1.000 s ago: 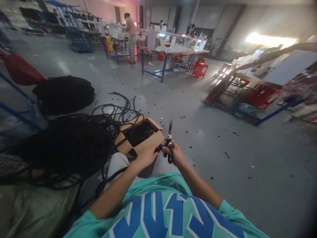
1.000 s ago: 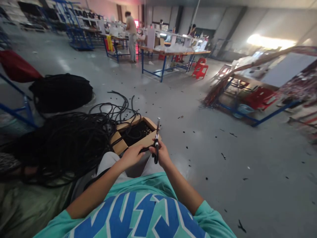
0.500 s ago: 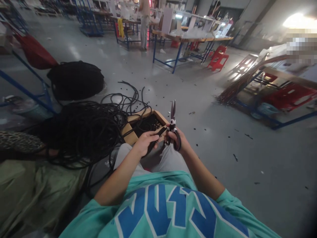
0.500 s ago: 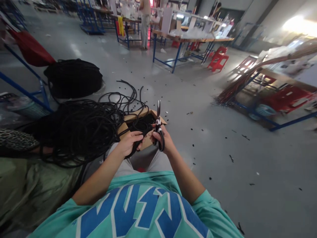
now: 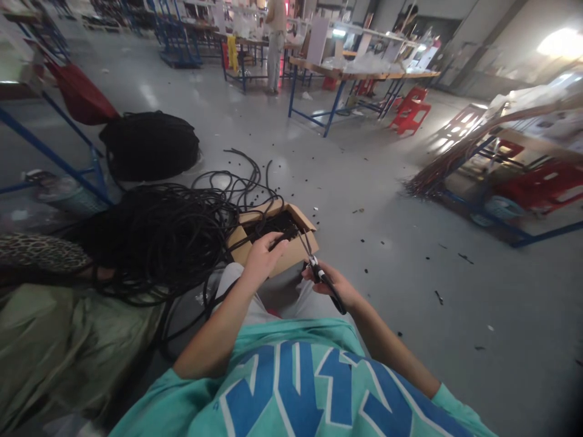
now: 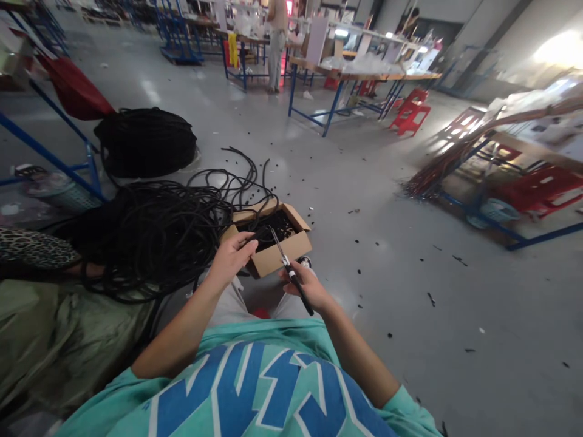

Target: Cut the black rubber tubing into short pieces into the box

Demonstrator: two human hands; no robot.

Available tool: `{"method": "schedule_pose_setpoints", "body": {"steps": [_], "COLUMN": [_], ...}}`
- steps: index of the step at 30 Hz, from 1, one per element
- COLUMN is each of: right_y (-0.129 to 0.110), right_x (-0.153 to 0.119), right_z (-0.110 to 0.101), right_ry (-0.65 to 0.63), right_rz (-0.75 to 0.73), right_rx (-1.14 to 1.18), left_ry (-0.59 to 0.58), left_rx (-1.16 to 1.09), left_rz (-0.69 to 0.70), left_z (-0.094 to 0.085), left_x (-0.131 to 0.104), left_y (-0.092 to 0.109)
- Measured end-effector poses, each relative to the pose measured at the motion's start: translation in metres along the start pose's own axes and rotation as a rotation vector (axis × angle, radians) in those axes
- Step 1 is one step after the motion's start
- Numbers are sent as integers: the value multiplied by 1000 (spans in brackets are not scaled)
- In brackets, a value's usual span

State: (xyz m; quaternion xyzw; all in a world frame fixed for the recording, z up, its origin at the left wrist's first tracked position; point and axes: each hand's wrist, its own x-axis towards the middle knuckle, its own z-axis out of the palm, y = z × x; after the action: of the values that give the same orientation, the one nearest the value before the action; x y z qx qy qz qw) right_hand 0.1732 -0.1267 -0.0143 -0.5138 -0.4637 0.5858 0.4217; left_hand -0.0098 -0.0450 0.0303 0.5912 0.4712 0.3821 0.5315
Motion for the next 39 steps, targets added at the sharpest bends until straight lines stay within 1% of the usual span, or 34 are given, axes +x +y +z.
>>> {"method": "schedule_pose_setpoints", "body": {"steps": [3, 5, 8, 12, 18, 23, 26, 29, 33, 36, 39], "right_y": [-7, -12, -18, -24, -28, -29, -28, -26, -24, -22, -20], "right_x": [-2, -2, 0, 2, 4, 8, 14, 21, 31, 39, 47], "right_z": [2, 4, 5, 7, 8, 8, 7, 4, 2, 1, 0], "right_ry": [-17, -40, -64, -55, -76, -88, -54, -29, -23, -25, -22], "right_rz": [2, -12, -31, -29, -45, -63, -65, -87, -140, -135, -111], "right_rx": [-101, -162, -213, -248, -245, -209, -228, -245, -259, -268, -273], "left_ry": [-10, -13, -30, -50, -56, -81, -80, -82, -85, -82, -75], "left_rx": [217, 352, 498, 558, 515, 373, 293, 214, 138, 115, 122], "left_rz": [113, 157, 173, 173, 188, 186, 162, 122, 83, 79, 62], "left_z": [-2, -2, 0, 2, 4, 4, 3, 3, 1, 1, 1], "left_x": [-3, -4, -7, -9, -13, -10, -6, 1, 13, 20, 25], "left_y": [3, 5, 6, 7, 9, 8, 6, 1, -12, -19, -21]}}
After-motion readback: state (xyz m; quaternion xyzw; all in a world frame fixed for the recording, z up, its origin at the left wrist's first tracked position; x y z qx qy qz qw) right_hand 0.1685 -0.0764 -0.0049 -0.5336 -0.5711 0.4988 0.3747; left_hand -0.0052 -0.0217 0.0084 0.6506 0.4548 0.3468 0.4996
